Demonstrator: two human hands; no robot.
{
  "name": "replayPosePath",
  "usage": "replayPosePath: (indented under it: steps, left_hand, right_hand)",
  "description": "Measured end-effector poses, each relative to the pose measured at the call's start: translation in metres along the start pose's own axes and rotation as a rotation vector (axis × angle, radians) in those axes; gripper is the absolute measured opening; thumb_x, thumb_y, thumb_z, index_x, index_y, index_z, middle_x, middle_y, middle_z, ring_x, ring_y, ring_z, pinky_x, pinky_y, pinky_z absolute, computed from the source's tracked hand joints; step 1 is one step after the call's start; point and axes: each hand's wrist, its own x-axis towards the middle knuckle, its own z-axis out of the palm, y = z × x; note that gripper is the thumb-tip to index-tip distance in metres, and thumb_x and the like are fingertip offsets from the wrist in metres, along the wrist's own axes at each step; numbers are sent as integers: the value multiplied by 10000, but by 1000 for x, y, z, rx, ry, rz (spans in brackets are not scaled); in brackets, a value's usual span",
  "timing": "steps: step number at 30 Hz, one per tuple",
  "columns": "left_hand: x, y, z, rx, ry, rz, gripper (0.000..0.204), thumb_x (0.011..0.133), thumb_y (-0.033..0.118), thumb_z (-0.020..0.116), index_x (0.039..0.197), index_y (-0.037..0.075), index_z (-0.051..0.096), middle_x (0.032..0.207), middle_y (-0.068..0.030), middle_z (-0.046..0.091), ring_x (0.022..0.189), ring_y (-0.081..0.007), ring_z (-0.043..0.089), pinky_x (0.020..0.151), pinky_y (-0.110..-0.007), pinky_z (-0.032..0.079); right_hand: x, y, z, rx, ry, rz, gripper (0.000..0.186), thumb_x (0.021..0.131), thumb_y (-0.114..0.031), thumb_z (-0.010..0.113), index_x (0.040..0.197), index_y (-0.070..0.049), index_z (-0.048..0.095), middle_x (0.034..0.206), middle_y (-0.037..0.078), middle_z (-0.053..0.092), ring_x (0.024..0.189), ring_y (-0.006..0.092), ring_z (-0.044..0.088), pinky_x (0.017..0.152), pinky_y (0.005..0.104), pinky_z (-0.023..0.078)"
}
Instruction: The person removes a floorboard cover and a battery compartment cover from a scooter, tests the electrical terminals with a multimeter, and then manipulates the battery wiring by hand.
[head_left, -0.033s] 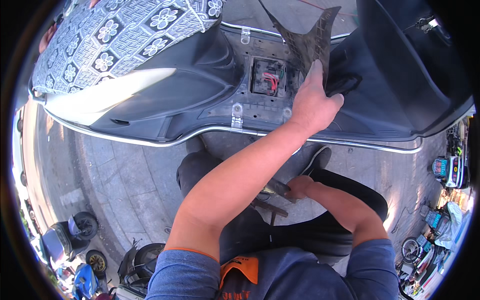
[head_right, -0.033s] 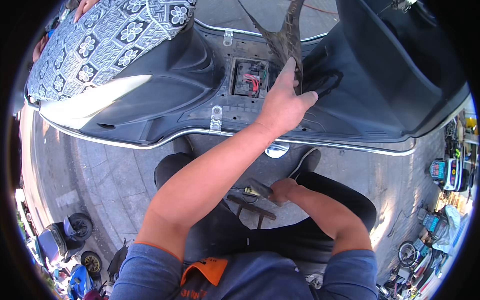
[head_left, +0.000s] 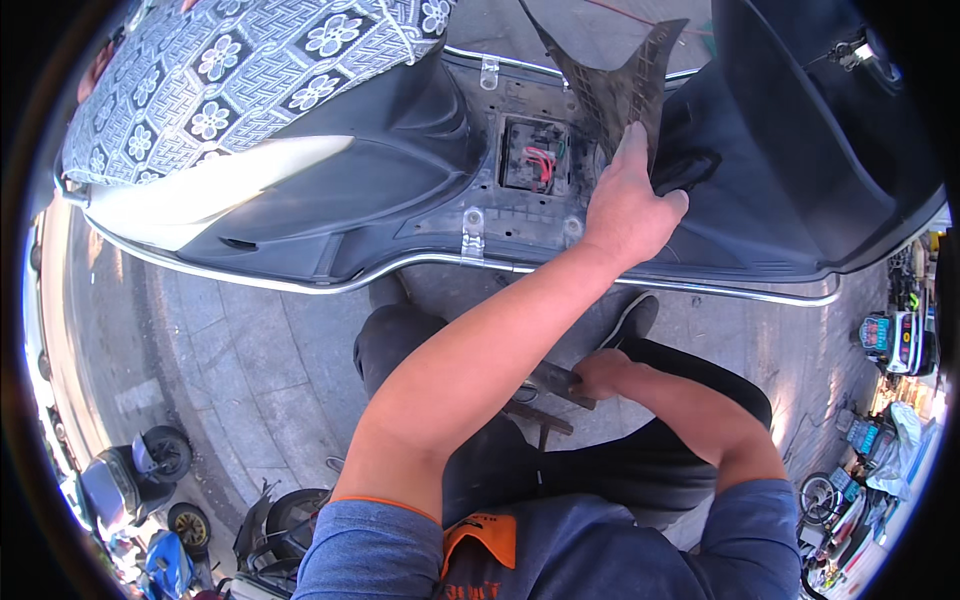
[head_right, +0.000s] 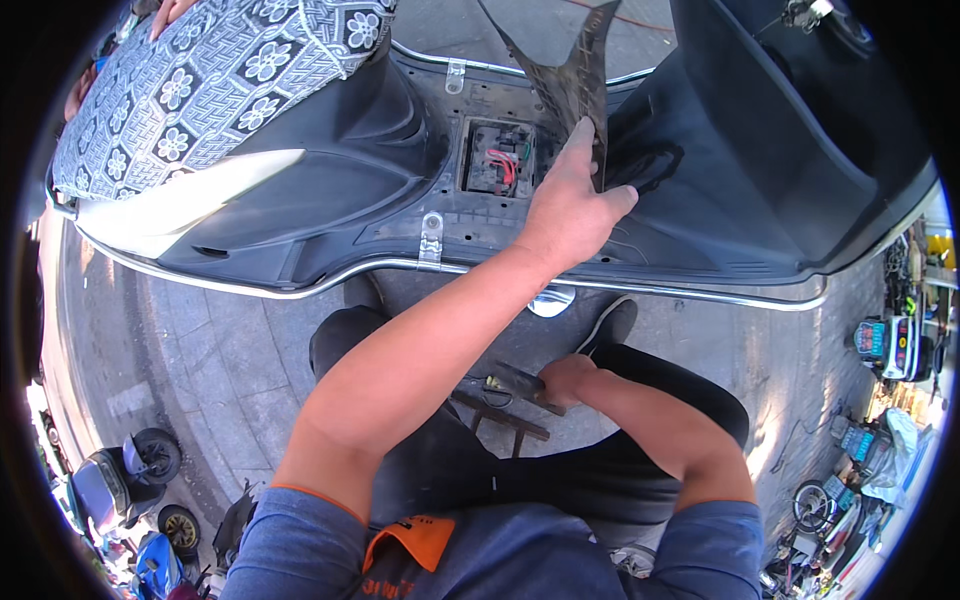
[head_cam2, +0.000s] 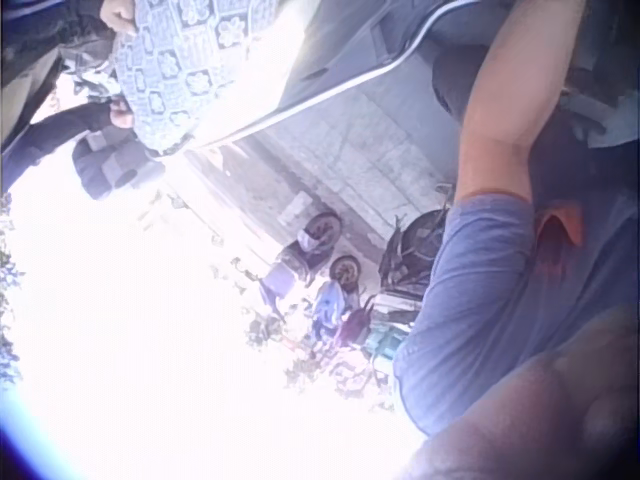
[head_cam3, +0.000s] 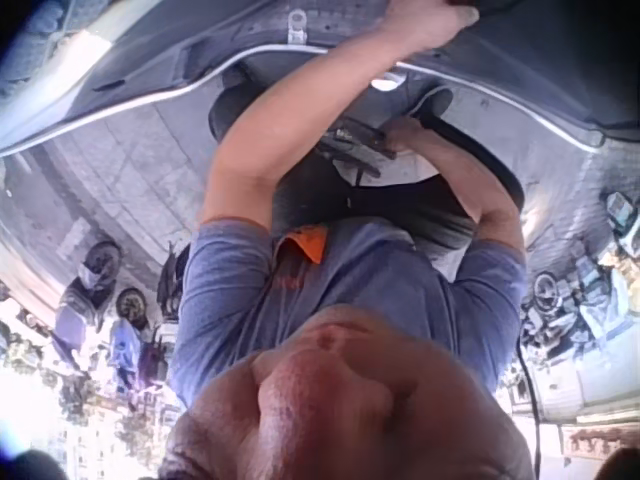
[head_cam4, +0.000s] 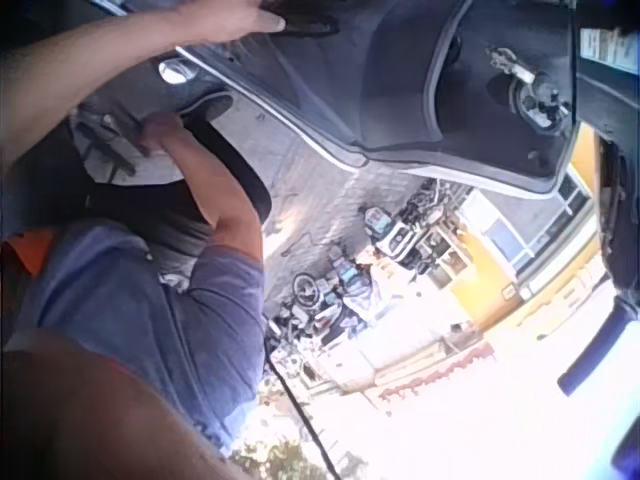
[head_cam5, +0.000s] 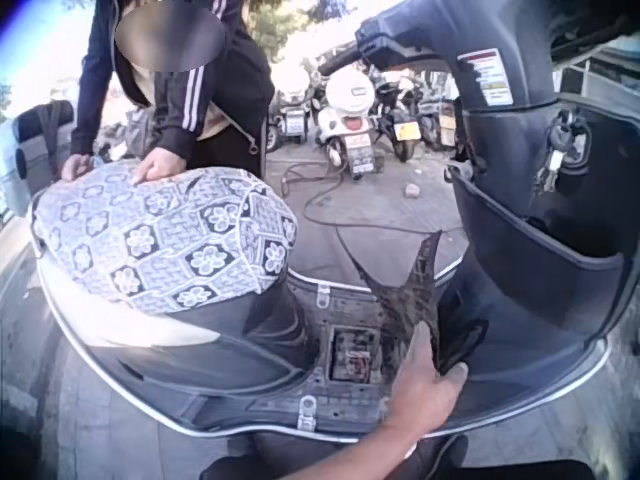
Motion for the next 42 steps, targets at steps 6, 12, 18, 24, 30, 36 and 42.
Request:
replayPosePath:
  steps: [6,12,18,24,30,36,42]
  left_hand:
    - [0,12,-16,285,-105,142,993,893,320,748,1653,-107,272,1699,-324,347,1549,-429,414,1268,-442,368]
    - [6,17,-17,481,-128,252,966,874,321,768,1617,-125,341,1634,-334,446,1416,-446,559,1187,-454,471]
    - [10,11,-8,495,-140,294,992,818,318,805,1592,-130,377,1617,-335,465,1371,-415,594,1148,-475,484]
    - [19,16,-18,500,-87,365,986,781,276,822,1565,-146,399,1573,-363,492,1351,-442,595,1172,-509,449]
    - [19,7,-43,459,-71,413,901,812,231,820,1559,-102,440,1545,-317,534,1383,-480,552,1210,-530,417]
    - [15,16,-80,357,195,295,538,884,181,790,1340,-41,611,1353,-240,623,1246,-367,603,1102,-439,478]
    - [35,-25,-107,-364,431,-395,558,966,257,764,1388,-43,555,1403,-259,498,1251,-352,543,1096,-420,463]
  right_hand:
    - [-111,-17,-130,386,452,-26,443,1012,-466,649,1226,-90,745,1159,225,760,1119,405,715,999,479,545]
    - [-101,-6,-180,1007,698,-151,348,1045,-181,714,1365,-47,692,1384,131,708,1245,239,652,1124,401,500]
    - [-67,33,-190,1272,869,-429,327,1079,-222,642,1358,-54,671,1321,107,704,1214,234,659,1072,404,534]
    - [-18,10,-214,1541,1056,-622,300,1059,-206,649,1317,-57,683,1296,102,705,1205,223,660,1058,407,538]
    - [-15,25,-231,1172,1309,-738,273,1039,-191,655,1276,-60,694,1271,96,707,1195,212,660,1044,409,541]
    - [-17,75,-271,1972,781,-481,282,1021,-243,588,1178,-41,704,1121,82,732,1130,195,689,1028,363,526]
    - [-41,60,-283,1924,712,-674,382,1019,-229,585,1276,28,702,1198,110,774,1085,195,726,1032,349,521]
